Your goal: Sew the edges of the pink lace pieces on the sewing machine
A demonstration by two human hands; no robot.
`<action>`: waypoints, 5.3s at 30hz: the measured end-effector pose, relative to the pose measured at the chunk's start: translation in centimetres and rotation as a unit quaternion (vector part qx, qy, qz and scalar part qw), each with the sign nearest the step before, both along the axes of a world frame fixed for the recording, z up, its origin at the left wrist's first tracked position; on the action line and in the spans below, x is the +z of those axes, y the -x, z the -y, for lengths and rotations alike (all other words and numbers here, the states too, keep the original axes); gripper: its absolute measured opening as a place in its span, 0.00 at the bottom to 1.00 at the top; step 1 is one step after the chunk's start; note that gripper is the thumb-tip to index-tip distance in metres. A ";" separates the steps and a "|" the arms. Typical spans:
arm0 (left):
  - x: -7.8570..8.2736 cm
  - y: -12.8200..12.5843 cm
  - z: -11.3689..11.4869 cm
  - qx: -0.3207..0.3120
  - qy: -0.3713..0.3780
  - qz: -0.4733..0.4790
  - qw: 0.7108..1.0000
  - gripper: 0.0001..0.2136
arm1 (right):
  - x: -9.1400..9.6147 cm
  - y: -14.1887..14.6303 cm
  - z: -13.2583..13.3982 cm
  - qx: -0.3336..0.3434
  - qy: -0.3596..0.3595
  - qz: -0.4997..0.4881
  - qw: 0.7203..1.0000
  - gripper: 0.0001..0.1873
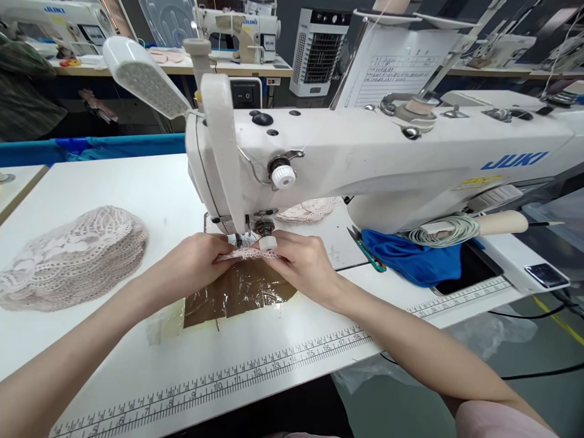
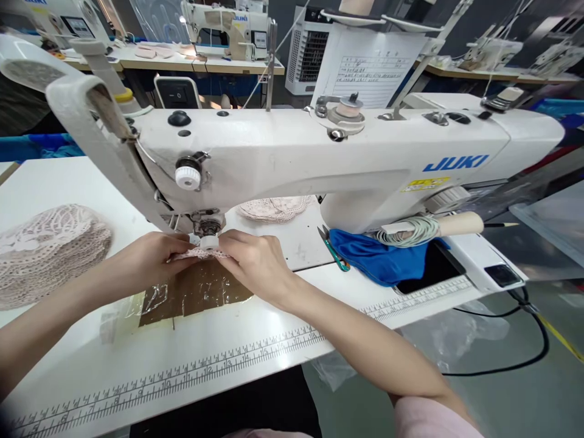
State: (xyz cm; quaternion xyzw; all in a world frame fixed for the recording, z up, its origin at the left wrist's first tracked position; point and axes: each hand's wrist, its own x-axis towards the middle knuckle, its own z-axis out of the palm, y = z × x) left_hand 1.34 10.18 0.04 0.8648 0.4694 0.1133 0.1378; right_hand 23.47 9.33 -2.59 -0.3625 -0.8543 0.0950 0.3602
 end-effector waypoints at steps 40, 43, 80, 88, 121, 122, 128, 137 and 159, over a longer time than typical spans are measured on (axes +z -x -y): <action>-3.1 0.1 5.6 -0.075 -0.265 -0.058 0.960 0.15 | -0.4 0.2 1.3 0.129 -0.081 0.207 0.966 0.12; -3.2 0.2 5.3 -0.065 -0.258 -0.060 0.962 0.15 | -0.6 0.4 1.1 0.123 -0.081 0.207 0.967 0.11; -2.4 0.5 2.8 0.025 0.006 0.130 0.991 0.17 | -0.8 1.1 -0.5 0.042 0.052 0.061 0.996 0.07; -3.6 0.2 5.5 -0.079 -0.302 -0.055 0.948 0.13 | -1.4 0.7 1.1 0.095 -0.120 0.096 0.984 0.12; -3.5 0.5 5.4 -0.078 -0.297 -0.095 0.947 0.16 | -1.9 1.1 0.3 0.069 -0.161 0.139 0.975 0.11; -3.5 0.5 5.5 -0.075 -0.298 -0.089 0.947 0.16 | -1.9 1.0 0.4 0.070 -0.161 0.138 0.975 0.11; -3.6 0.6 5.3 -0.077 -0.278 -0.075 0.955 0.16 | -2.0 1.0 0.2 0.072 -0.165 0.134 0.974 0.11; -3.6 0.6 4.5 -0.073 -0.273 -0.077 0.956 0.15 | -2.2 1.1 0.1 0.055 -0.140 0.149 0.977 0.12; -4.2 0.6 3.0 -0.043 -0.263 -0.057 0.962 0.14 | -1.6 1.4 -0.8 0.029 -0.109 0.203 0.973 0.14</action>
